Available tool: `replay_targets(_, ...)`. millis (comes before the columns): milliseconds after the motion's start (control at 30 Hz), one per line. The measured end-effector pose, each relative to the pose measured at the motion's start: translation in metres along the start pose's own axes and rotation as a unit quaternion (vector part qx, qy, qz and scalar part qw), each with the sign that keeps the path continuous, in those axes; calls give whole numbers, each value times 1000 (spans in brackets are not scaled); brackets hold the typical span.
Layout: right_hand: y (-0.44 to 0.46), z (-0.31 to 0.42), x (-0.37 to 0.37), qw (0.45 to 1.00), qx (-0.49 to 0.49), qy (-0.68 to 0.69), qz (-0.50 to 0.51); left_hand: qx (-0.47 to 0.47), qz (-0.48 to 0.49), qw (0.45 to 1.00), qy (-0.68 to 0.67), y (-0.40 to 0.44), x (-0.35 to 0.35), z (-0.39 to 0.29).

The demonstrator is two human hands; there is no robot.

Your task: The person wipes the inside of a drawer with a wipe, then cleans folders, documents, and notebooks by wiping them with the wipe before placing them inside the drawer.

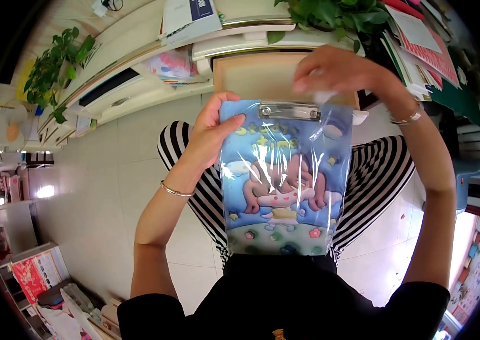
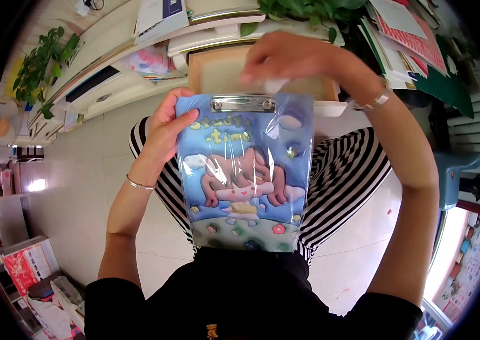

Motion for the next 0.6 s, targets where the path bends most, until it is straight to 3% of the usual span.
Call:
replay_targets(67, -2, -2, -44, 963, -74, -63, 252, -9, 9, 1000, -19, -2, -11, -6)
replay_targets(167, -18, -11, -45, 947, -83, -105, 292, -45, -39, 998, -11, -7, -5, -7)
replay_targets(200, -21, -14, -45, 947, -82, -104, 293, -45, -41, 998, -11, -10, -5, -4)
replay_targets(267, -26, -20, -43, 951, -106, -45, 288, 49, -49, 992, -104, -11, -6, 12)
replay_targets(400, -35, -41, -32, 956, -107, -32, 271, 107, 33, 991, -69, 1, -8, 33)
replay_targets(467, -40, -60, -17, 969, -113, -18, 217, 118, 45, 992, -5, 2, -5, 35)
replay_targets(533, -50, -83, 1, 973, -157, 49, 159, 226, 158, 958, -82, -7, -10, 39)
replay_targets(567, -56, -97, 12, 968, -200, 119, 98, 260, 109, 959, -20, -1, 7, 57)
replay_targets(600, -63, -105, 14, 968, -202, 118, 95, 245, 119, 961, -56, 6, 22, 64)
Point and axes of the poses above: each hand's wrist, its own y-axis towards the middle knuckle, its own x-axis out of the back of the hand, z = x × y, the point moved 7 cm from there along y, towards the middle knuckle, and after that the axes turned 10 degrees about -z, right-handed, at the moved point
